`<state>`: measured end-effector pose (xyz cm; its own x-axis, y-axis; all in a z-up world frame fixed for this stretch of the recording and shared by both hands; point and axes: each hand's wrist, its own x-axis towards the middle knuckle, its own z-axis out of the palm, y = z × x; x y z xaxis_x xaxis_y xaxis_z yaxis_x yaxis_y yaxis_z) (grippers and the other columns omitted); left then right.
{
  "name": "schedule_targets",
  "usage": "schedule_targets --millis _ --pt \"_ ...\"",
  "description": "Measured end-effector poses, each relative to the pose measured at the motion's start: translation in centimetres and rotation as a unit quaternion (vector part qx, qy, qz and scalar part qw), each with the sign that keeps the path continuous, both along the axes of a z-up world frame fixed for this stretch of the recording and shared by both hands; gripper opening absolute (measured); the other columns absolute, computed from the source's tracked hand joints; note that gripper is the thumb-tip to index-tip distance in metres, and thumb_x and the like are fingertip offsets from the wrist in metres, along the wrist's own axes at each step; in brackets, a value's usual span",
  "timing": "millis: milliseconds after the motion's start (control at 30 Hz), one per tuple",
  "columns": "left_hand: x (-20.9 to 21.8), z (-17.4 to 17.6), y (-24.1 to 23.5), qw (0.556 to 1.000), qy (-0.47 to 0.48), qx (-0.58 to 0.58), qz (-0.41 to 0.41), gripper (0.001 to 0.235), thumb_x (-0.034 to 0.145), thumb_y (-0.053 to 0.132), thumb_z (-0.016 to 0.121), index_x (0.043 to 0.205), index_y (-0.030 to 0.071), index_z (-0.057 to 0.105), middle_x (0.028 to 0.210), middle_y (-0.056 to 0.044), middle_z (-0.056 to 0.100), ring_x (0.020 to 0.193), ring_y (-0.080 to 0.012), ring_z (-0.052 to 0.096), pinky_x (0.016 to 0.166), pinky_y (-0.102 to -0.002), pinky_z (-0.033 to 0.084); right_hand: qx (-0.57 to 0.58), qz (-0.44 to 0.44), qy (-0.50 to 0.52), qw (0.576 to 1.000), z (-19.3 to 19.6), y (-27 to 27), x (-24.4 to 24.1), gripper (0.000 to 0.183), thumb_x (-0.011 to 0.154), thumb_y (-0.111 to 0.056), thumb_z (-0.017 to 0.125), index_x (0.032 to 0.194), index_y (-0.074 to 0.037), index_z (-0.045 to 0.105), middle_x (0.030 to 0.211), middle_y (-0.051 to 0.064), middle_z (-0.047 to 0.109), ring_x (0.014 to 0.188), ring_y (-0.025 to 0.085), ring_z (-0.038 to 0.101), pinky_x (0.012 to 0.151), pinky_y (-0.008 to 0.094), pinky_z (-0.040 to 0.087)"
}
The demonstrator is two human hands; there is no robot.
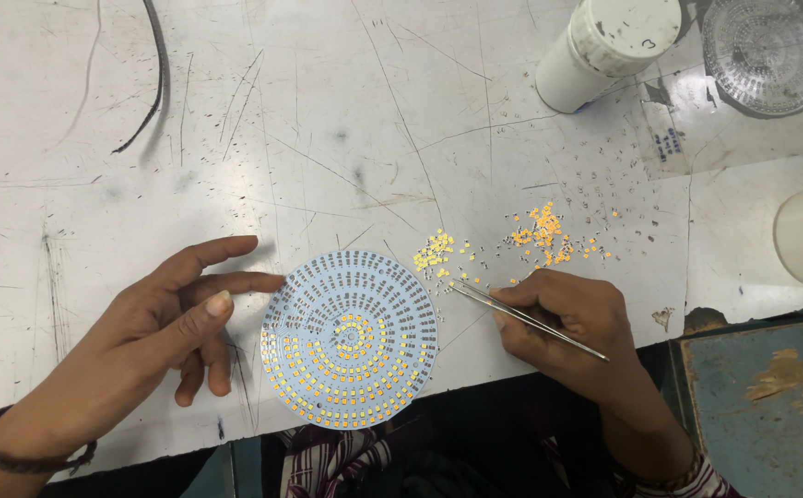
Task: The person uses tweezers to pick up small yellow LED components from a pile on the table and places them one by one into empty slots on a circular LED board. The person continues this repetitive placement throughout the clip.
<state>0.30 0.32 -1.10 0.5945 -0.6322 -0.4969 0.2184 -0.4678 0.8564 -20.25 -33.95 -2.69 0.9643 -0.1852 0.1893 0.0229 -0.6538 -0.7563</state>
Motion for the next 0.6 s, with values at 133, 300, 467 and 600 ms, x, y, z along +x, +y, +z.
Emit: schedule_targets --millis 133,300,467,600 --pt "-0.01 0.05 0.01 1.000 0.000 0.007 0.002 0.067 0.097 0.034 0.054 0.156 0.007 0.041 0.130 -0.016 0.070 0.046 -0.0174 0.072 0.030 -0.027 0.052 -0.014 -0.007 -0.009 1.000 -0.12 0.01 0.04 0.017 0.077 -0.008 0.077 0.092 0.001 0.075 0.062 0.002 0.064 0.046 0.005 0.052 0.044 0.023 0.038" --pt "0.00 0.12 -0.04 1.000 -0.003 0.012 0.001 0.067 0.097 0.035 0.054 0.156 0.007 0.041 0.130 -0.016 0.070 0.046 -0.0173 0.072 0.030 -0.027 0.052 -0.003 -0.029 -0.016 0.999 -0.05 0.15 -0.16 0.016 0.081 -0.009 0.077 0.094 0.000 0.075 0.068 0.003 0.067 0.051 0.005 0.055 0.047 0.022 0.041" --pt "0.01 0.01 -0.02 1.000 0.000 0.008 0.001 0.067 0.096 0.035 0.054 0.156 0.007 0.041 0.129 -0.017 0.070 0.044 -0.0173 0.071 0.029 -0.027 0.051 0.005 -0.023 0.002 1.000 0.06 0.14 -0.12 0.020 0.078 -0.010 0.077 0.095 0.001 0.076 0.064 0.002 0.066 0.047 0.005 0.053 0.044 0.023 0.038" --pt "0.01 0.04 -0.06 1.000 -0.001 0.010 0.002 0.068 0.096 0.036 0.054 0.156 0.007 0.041 0.129 -0.017 0.070 0.044 -0.0176 0.072 0.029 -0.027 0.051 0.002 -0.004 -0.010 1.000 -0.01 0.10 0.01 0.020 0.080 -0.011 0.077 0.096 0.001 0.076 0.065 0.002 0.067 0.049 0.004 0.053 0.045 0.022 0.039"
